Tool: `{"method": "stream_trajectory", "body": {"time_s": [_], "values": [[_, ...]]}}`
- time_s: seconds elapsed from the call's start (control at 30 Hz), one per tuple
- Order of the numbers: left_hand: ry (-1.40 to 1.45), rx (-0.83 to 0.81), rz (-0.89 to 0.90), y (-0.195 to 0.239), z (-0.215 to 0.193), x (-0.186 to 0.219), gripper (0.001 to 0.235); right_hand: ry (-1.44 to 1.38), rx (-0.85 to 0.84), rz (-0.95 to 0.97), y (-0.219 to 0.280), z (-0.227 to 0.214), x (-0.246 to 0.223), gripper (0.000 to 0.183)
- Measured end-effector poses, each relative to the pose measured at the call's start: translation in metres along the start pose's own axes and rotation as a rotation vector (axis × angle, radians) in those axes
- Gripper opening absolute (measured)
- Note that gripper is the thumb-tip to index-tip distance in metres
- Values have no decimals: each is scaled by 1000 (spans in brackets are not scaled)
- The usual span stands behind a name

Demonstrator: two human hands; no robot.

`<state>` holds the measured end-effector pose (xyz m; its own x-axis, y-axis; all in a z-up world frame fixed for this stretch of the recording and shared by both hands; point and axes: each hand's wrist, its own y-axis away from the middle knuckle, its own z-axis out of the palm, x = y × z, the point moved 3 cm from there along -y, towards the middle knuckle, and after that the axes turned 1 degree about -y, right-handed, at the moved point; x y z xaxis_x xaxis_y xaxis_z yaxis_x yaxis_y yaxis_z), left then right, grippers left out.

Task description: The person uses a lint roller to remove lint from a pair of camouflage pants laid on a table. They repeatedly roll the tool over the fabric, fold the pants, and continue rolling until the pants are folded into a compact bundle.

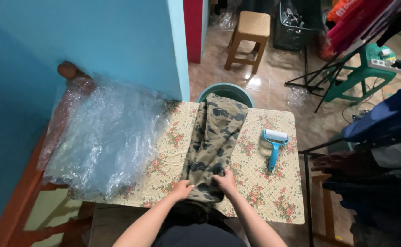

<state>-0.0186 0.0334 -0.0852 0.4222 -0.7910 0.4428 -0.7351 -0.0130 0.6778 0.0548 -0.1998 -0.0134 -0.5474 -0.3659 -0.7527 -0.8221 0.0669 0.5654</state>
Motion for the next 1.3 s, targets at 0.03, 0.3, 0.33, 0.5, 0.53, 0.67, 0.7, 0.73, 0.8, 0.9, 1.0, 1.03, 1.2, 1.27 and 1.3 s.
{"method": "stream_trajectory", "body": {"time_s": [0.03, 0.3, 0.33, 0.5, 0.53, 0.67, 0.7, 0.73, 0.8, 0.9, 1.0, 1.03, 1.2, 1.27, 1.3], "values": [[3, 6, -3, 4, 1, 10, 52, 2, -5, -5, 2, -11, -7, 34], [572, -20, 250, 16, 27, 53, 26, 139, 99, 31, -18, -77, 35, 38], [572, -15, 246, 16, 23, 49, 26, 138, 93, 29, -6, -79, 22, 38], [495, -105, 103, 64, -25, 47, 34, 177, -17, -12, 51, -71, -15, 62], [496, -108, 106, 70, -32, 48, 34, 178, -14, -10, 60, -68, -19, 62], [305, -86, 19, 38, -37, 18, 33, -323, -60, 82, 40, -47, 26, 41], [199, -51, 13, 15, -32, 4, 33, -457, -102, 146, 21, -38, 52, 36], [200, -53, 24, 13, -36, 15, 33, -456, -91, 141, 32, -40, 40, 36], [841, -88, 88, 10, -47, 37, 57, -677, -194, 114, 54, -38, 11, 27], [857, -40, -147, 37, -101, 89, 68, -613, -405, 27, 55, -51, -21, 24], [822, 107, 51, -26, -73, 71, 31, -753, -221, 33, 48, -52, -49, 23], [820, 103, 56, -22, -80, 72, 31, -756, -214, 31, 45, -53, -53, 23], [1062, 29, 58, -50, -71, 32, 14, -888, -217, 310, 27, -46, -33, 44], [1102, 15, 6, -62, -65, 17, 15, -876, -203, 242, 10, -45, -21, 36], [1142, 5, -46, -68, -62, 10, 15, -863, -190, 172, 1, -45, -18, 33]]}}
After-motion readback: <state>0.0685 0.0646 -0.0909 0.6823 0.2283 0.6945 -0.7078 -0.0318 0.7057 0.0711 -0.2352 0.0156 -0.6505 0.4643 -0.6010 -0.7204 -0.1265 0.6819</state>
